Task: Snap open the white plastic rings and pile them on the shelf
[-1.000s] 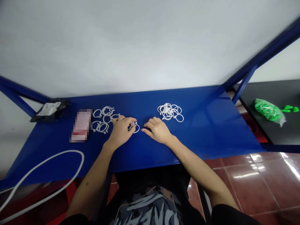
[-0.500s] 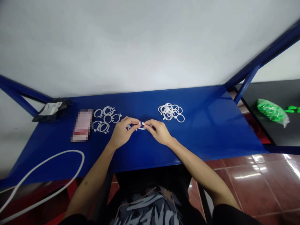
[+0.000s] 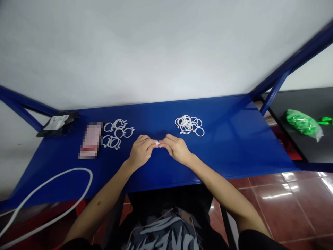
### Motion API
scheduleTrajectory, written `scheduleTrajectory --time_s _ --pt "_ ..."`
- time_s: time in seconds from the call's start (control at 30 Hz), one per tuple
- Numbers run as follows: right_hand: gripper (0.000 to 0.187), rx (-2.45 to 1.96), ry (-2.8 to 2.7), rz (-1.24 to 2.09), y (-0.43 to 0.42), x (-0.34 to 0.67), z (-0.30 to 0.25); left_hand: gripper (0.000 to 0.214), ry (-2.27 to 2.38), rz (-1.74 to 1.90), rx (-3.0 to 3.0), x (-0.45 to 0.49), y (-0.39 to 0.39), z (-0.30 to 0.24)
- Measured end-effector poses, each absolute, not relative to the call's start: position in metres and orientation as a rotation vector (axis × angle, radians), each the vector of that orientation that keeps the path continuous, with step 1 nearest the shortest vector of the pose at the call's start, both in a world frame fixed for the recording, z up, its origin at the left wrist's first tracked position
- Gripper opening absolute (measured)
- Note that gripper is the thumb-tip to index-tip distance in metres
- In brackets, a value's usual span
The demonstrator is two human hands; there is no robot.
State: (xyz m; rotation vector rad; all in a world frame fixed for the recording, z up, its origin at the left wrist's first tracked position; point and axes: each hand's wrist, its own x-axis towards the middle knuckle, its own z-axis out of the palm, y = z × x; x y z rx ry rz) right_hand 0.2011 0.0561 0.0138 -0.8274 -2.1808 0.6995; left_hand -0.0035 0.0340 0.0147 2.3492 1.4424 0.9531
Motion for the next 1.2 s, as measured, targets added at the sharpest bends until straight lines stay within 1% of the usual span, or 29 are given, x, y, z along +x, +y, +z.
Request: scheduleTrajectory --time_s 0.17,0.23,0.37,0.4,0.5,0.57,0.63,0.73,0.87,0.97,1.1,1.2 --pt "0.035 -0.863 -2.282 0.61 0.054 0.202 0.018 0.033 1.422 0.916 2.45 -0.003 0.036 0.013" --pt "0.033 -0.883 -2.273 0.594 0.055 0.201 0.018 0.03 1.428 0.901 2.466 -0.002 0.037 0.016" --pt "0.024 -0.963 -2.184 0.482 0.061 0.203 0.021 0.015 1.48 0.84 2.463 -0.007 0.039 0.027" --pt "0.022 -1.001 -2.127 0.426 0.064 0.206 0.023 0.015 1.523 0.806 2.456 -0.01 0.039 0.03" --pt "0.021 -1.181 -1.888 0.211 0.076 0.224 0.028 0.033 1.66 0.62 2.451 -0.023 0.043 0.035" --pt "0.024 -1.346 -1.756 0.088 0.086 0.24 0.029 0.04 1.68 0.471 2.469 -0.031 0.045 0.035" --pt "0.027 -1.494 -1.706 0.027 0.095 0.255 0.028 0.037 1.657 0.368 2.473 -0.035 0.046 0.033" --pt "0.025 -1.682 -1.692 0.028 0.102 0.267 0.024 0.028 1.651 0.326 2.441 -0.036 0.047 0.033" --pt "0.025 -1.867 -1.675 -0.006 0.102 0.269 0.02 0.022 1.695 0.349 2.386 -0.033 0.047 0.035" --pt "0.026 -1.885 -1.642 -0.1 0.103 0.269 0.019 0.014 1.702 0.474 2.336 -0.031 0.047 0.035" --pt "0.026 -1.741 -1.679 -0.162 0.102 0.267 0.021 0.011 1.703 0.69 2.294 -0.03 0.047 0.033" --pt "0.024 -1.552 -1.772 -0.113 0.097 0.255 0.024 0.012 1.699 0.801 2.29 -0.027 0.046 0.031"
